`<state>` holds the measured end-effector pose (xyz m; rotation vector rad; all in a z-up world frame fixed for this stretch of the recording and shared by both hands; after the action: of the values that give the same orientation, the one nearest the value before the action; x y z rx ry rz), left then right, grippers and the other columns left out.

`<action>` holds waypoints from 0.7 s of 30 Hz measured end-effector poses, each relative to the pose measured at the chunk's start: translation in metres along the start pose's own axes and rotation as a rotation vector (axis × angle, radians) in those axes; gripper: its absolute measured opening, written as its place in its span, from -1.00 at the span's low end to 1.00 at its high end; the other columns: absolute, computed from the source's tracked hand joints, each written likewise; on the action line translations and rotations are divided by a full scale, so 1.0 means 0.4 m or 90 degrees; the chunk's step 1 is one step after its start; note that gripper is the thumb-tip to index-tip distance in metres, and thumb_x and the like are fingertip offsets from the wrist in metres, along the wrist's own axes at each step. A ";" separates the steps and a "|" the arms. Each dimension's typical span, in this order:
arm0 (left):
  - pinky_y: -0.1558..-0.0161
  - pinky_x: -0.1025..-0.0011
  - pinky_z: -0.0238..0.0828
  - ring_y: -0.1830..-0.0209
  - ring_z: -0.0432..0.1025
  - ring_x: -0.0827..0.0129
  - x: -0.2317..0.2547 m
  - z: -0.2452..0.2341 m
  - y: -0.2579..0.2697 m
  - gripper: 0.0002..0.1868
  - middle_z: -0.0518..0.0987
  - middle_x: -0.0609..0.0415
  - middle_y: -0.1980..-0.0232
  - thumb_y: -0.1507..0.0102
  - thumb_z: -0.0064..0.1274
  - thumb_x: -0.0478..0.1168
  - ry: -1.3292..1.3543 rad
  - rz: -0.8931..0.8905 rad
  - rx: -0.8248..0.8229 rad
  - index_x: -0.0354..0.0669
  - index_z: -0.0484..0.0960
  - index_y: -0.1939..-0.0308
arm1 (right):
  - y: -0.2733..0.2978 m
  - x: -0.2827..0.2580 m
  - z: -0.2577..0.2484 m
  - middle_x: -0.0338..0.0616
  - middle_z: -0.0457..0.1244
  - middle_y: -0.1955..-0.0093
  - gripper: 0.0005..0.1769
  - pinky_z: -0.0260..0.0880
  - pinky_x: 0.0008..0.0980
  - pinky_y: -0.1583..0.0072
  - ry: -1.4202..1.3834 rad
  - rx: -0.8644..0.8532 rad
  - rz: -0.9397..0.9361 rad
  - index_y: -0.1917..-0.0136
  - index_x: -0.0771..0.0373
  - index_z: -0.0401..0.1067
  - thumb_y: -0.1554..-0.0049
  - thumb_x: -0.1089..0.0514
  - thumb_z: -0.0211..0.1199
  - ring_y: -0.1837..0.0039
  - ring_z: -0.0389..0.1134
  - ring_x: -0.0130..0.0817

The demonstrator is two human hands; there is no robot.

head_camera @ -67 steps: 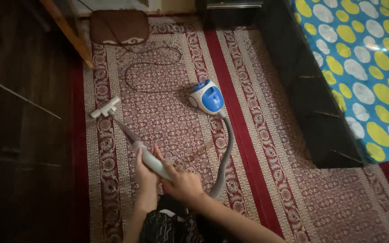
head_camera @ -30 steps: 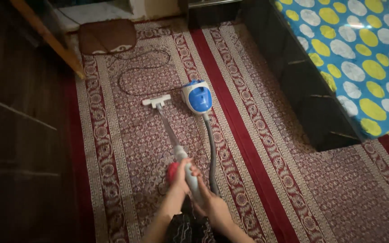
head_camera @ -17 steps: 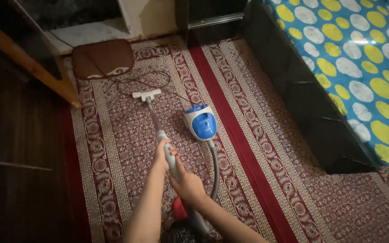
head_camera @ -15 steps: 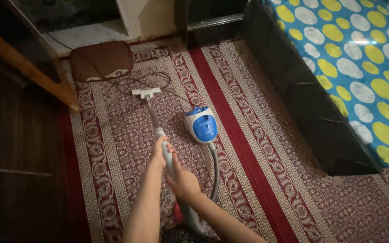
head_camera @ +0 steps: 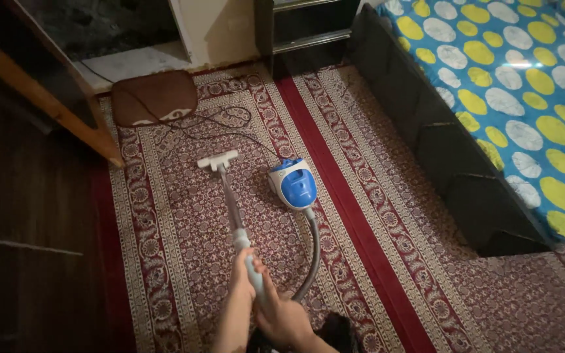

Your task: Vacuuming the carpet in a bedroom.

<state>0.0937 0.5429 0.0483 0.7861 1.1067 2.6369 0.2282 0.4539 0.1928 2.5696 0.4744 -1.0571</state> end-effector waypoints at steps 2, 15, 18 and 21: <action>0.58 0.37 0.23 0.70 0.22 0.40 -0.071 -0.016 0.077 -0.74 0.29 0.20 0.60 -0.16 0.14 -0.08 0.019 -0.019 0.012 -0.01 0.36 0.39 | 0.086 0.033 0.005 0.33 0.38 0.04 0.11 0.43 0.18 0.10 0.019 -0.030 0.013 -0.68 0.16 -0.47 -0.19 -0.12 0.21 0.15 0.41 0.33; 0.46 0.38 0.24 0.64 0.21 0.42 -0.378 -0.105 0.487 -0.77 0.33 0.18 0.56 -0.18 0.10 -0.09 0.166 0.014 0.030 -0.08 0.39 0.37 | 0.572 0.035 -0.099 0.29 0.38 0.05 -0.06 0.43 0.02 0.07 -0.010 -0.069 -0.066 -0.67 -0.01 -0.06 -0.09 0.21 0.20 0.08 0.48 0.15; 0.44 0.34 0.27 0.65 0.21 0.42 -0.382 -0.100 0.529 -0.78 0.31 0.20 0.57 -0.19 0.07 -0.09 0.158 0.005 0.026 -0.06 0.37 0.39 | 0.592 0.067 -0.072 0.27 0.39 -0.01 -0.06 0.44 -0.02 0.03 -0.016 -0.046 -0.101 -0.67 -0.05 0.00 -0.08 0.27 0.16 0.03 0.49 0.14; 0.43 0.33 0.27 0.65 0.20 0.43 -0.392 -0.105 0.513 -0.79 0.30 0.21 0.58 -0.18 0.05 -0.11 0.134 0.002 0.009 -0.04 0.35 0.42 | 0.584 0.072 -0.068 0.23 0.39 -0.08 -0.03 0.41 0.00 0.02 0.007 -0.027 -0.087 -0.67 -0.15 0.00 -0.06 0.25 0.21 0.02 0.48 0.14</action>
<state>0.2123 0.3165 0.1052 0.5212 1.1755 2.7678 0.3618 0.2617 0.2293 2.5371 0.6764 -1.0660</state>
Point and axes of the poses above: each hand's wrist, its own y-axis away from the middle knuckle, its own z-axis out of the palm, x = y × z, the point moved 5 cm from there along -y, towards the middle knuckle
